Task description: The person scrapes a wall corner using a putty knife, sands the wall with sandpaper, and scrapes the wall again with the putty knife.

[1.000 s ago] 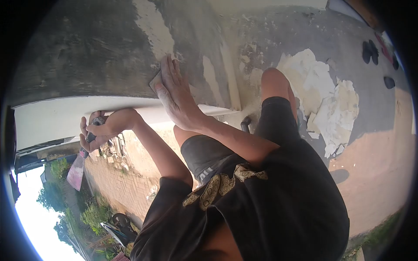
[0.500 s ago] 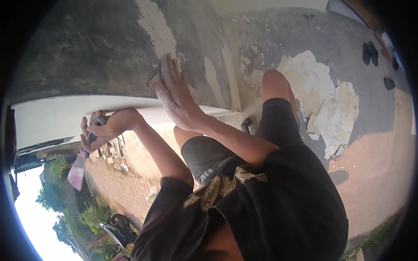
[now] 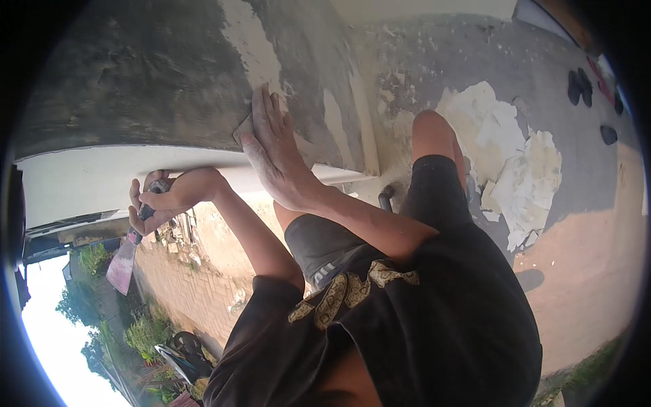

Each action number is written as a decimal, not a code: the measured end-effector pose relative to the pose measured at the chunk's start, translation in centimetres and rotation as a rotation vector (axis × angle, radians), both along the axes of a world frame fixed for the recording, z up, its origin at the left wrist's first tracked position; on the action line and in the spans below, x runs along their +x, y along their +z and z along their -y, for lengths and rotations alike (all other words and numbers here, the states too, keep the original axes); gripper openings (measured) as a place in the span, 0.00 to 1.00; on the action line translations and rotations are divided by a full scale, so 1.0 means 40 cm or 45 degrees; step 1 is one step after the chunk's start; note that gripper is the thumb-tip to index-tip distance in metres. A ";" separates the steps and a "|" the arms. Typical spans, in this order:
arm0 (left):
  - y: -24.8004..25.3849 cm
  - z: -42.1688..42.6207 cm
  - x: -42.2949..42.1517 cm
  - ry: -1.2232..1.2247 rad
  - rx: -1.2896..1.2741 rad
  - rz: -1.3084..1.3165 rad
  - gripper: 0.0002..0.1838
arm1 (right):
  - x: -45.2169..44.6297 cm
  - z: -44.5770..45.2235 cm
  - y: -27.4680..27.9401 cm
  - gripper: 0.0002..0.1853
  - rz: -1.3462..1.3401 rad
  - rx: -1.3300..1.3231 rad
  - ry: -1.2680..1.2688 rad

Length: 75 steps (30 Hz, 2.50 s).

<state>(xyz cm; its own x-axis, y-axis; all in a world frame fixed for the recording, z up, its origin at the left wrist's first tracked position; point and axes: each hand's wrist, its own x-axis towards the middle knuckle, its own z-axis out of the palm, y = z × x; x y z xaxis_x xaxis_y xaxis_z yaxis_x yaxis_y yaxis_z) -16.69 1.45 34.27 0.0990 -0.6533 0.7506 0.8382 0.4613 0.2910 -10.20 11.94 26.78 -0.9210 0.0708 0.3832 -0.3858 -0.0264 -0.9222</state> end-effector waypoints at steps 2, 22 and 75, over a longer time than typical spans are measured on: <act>-0.001 0.001 0.004 -0.022 0.001 0.008 0.11 | -0.045 -0.009 -0.047 0.36 -0.022 -0.024 -0.080; -0.003 0.004 0.007 -0.014 0.012 0.043 0.14 | -0.017 -0.003 -0.503 0.35 -0.371 0.354 -0.253; -0.009 0.033 -0.018 -0.005 -0.068 -0.045 0.12 | -0.061 -0.003 -0.375 0.41 -0.493 0.267 -0.163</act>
